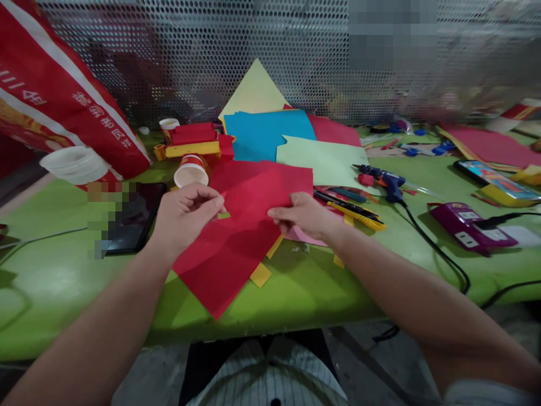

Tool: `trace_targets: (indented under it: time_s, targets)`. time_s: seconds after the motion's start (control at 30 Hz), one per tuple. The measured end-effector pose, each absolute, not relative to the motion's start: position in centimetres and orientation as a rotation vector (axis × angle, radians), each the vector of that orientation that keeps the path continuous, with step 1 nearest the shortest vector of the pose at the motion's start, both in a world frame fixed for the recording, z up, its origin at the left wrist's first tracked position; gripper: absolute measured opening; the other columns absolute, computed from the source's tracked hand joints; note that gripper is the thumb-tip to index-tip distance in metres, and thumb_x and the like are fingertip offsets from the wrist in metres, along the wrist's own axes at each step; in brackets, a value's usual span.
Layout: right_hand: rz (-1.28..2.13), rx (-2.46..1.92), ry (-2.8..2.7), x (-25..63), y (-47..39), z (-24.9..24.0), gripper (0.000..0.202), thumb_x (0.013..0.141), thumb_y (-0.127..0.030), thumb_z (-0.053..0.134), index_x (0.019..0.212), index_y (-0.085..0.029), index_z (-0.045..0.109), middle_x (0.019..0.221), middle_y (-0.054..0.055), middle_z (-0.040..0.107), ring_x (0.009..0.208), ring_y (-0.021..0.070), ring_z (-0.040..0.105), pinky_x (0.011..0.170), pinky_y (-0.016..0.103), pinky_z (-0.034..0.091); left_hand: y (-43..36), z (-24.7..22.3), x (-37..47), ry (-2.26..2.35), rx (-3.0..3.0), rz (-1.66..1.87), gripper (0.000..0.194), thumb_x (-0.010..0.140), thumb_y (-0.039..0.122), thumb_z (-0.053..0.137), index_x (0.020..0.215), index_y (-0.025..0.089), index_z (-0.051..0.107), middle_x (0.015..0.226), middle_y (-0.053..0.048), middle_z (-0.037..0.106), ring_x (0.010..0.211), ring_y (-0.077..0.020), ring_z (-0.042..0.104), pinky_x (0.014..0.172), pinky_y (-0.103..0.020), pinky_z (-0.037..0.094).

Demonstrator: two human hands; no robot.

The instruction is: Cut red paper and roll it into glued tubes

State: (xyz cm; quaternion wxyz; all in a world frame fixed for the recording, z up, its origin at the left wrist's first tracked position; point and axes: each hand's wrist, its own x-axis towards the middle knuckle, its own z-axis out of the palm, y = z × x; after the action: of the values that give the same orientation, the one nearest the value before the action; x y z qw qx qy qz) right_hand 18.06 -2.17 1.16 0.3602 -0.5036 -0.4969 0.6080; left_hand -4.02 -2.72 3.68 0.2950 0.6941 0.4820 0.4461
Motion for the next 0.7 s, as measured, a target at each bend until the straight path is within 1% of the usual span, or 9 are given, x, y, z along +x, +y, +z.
trace_targets:
  time_s: [0.13,0.2,0.27,0.33,0.4,0.5,0.53,0.6,0.7]
  targets:
    - [1.624,-1.508,-1.562,16.9,-3.0,1.0,0.026,0.073,-0.021,0.064,0.052,-0.015,0.051,0.035,-0.004,0.048,0.030,0.0053,0.043,0.032,0.016,0.031,-4.1,3.0,-2.7,1.086,2.447,1.037,0.013,0.079,0.024,0.053,0.082,0.020,0.066,0.083,-0.001,0.071,0.076,-0.0139,0.064,0.073,-0.027,0.052]
    - [1.584,-1.538,-1.697,16.9,-3.1,1.1,0.024,0.076,-0.022,0.060,0.055,-0.015,0.052,0.038,-0.004,0.049,0.032,0.0048,0.043,0.033,0.016,0.032,-4.1,2.0,-2.1,0.879,2.655,0.827,0.021,0.082,0.019,0.047,0.087,0.021,0.068,0.092,-0.002,0.071,0.086,-0.0148,0.064,0.080,-0.028,0.051]
    - [1.494,-1.554,-1.833,17.4,-3.0,1.6,0.018,0.077,-0.027,0.060,0.064,-0.016,0.054,0.049,-0.002,0.056,0.037,0.0057,0.047,0.037,0.018,0.036,-3.8,1.0,-1.8,0.827,2.762,0.599,0.027,0.084,0.016,0.043,0.091,0.019,0.069,0.099,-0.004,0.070,0.093,-0.0162,0.063,0.083,-0.029,0.050]
    - [1.244,-1.623,-1.984,18.5,-2.6,2.4,0.019,0.078,-0.036,0.059,0.080,-0.016,0.059,0.067,0.002,0.064,0.049,0.0091,0.055,0.045,0.021,0.042,-3.3,0.2,-1.8,0.876,2.805,0.416,0.031,0.084,0.015,0.040,0.095,0.018,0.069,0.105,-0.006,0.069,0.098,-0.0173,0.061,0.087,-0.031,0.049]
    - [0.795,-1.799,-2.094,20.3,-2.4,3.5,0.030,0.080,-0.042,0.056,0.097,-0.018,0.060,0.087,0.008,0.068,0.070,0.0158,0.062,0.057,0.025,0.047,-3.0,-0.1,-2.0,0.917,2.808,0.302,0.034,0.085,0.015,0.038,0.100,0.018,0.068,0.109,-0.006,0.067,0.104,-0.0174,0.059,0.091,-0.032,0.047]
    - [0.180,-2.243,-2.141,23.8,-2.4,4.9,0.038,0.082,-0.045,0.051,0.109,-0.020,0.058,0.110,0.013,0.064,0.097,0.0297,0.059,0.072,0.038,0.047,-2.7,0.1,-2.3,0.899,2.788,0.219,0.036,0.087,0.017,0.036,0.105,0.019,0.066,0.114,-0.005,0.066,0.109,-0.0167,0.057,0.095,-0.033,0.044]
    - [0.095,-2.398,-2.149,25.0,-2.6,5.0,0.042,0.080,-0.047,0.051,0.111,-0.020,0.057,0.114,0.013,0.062,0.100,0.0330,0.058,0.073,0.041,0.046,-2.7,0.3,-2.3,0.886,2.782,0.200,0.036,0.086,0.017,0.036,0.106,0.019,0.066,0.115,-0.005,0.066,0.110,-0.0166,0.056,0.097,-0.033,0.043]
    - [0.014,-2.584,-2.199,27.0,-2.8,4.8,0.042,0.080,-0.046,0.051,0.111,-0.017,0.056,0.116,0.015,0.060,0.103,0.0347,0.056,0.075,0.043,0.045,-2.8,0.6,-2.4,0.863,2.780,0.170,0.036,0.085,0.016,0.037,0.107,0.020,0.066,0.114,-0.003,0.066,0.111,-0.0164,0.056,0.099,-0.034,0.041]
    - [0.074,-2.506,-2.378,29.1,-3.1,3.9,0.033,0.081,-0.032,0.051,0.109,-0.016,0.059,0.111,0.015,0.063,0.099,0.0316,0.059,0.074,0.038,0.045,-3.0,1.1,-2.5,0.845,2.815,0.141,0.039,0.079,0.011,0.040,0.107,0.022,0.066,0.113,-0.001,0.067,0.112,-0.0176,0.055,0.103,-0.037,0.037]
